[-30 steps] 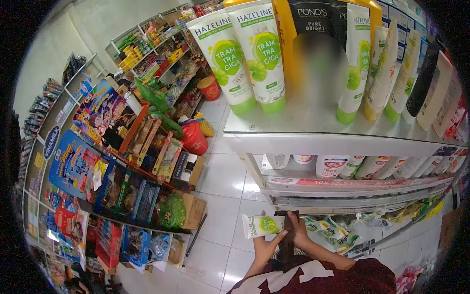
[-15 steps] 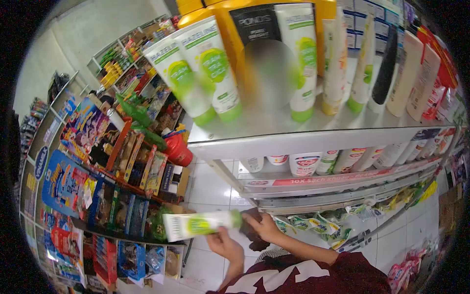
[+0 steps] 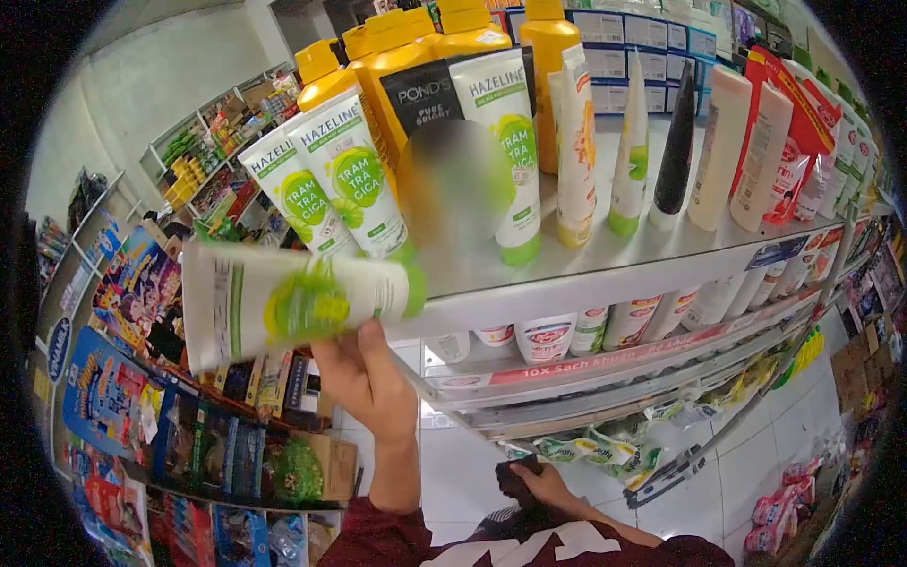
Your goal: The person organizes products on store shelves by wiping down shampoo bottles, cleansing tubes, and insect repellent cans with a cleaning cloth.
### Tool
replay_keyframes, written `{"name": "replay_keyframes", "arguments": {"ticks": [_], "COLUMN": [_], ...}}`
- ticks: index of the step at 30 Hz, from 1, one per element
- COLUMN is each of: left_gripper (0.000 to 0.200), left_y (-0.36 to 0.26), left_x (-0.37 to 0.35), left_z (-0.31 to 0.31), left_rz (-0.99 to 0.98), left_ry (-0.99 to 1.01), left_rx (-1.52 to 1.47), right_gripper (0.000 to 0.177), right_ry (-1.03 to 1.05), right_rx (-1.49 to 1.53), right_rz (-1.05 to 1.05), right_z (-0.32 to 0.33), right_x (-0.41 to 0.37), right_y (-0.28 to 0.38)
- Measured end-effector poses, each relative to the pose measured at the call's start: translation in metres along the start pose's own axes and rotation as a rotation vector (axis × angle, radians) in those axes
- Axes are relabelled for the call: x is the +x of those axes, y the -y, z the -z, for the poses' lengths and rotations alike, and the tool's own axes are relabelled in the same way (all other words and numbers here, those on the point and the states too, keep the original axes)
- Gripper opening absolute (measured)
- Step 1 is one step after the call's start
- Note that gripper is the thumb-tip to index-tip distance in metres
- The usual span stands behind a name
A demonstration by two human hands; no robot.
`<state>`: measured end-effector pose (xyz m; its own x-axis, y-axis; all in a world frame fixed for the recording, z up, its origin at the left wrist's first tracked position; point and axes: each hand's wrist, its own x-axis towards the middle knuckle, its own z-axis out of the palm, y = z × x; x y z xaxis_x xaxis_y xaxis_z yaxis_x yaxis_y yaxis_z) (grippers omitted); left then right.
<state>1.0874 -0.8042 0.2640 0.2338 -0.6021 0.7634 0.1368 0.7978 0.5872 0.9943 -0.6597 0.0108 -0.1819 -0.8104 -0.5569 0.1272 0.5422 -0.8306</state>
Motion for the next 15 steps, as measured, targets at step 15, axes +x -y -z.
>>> {"name": "replay_keyframes", "arguments": {"ticks": [15], "left_gripper": [0.026], "left_y": [0.01], "left_x": [0.029], "left_z": [-0.01], "left_rz": [-0.166], "left_ry": [0.121], "left_rx": [0.48], "right_gripper": [0.041], "right_ry": [0.171], "right_rx": [-0.201], "right_rz": [0.113], "right_z": [-0.041], "right_x": [0.034], "right_y": [-0.002]}}
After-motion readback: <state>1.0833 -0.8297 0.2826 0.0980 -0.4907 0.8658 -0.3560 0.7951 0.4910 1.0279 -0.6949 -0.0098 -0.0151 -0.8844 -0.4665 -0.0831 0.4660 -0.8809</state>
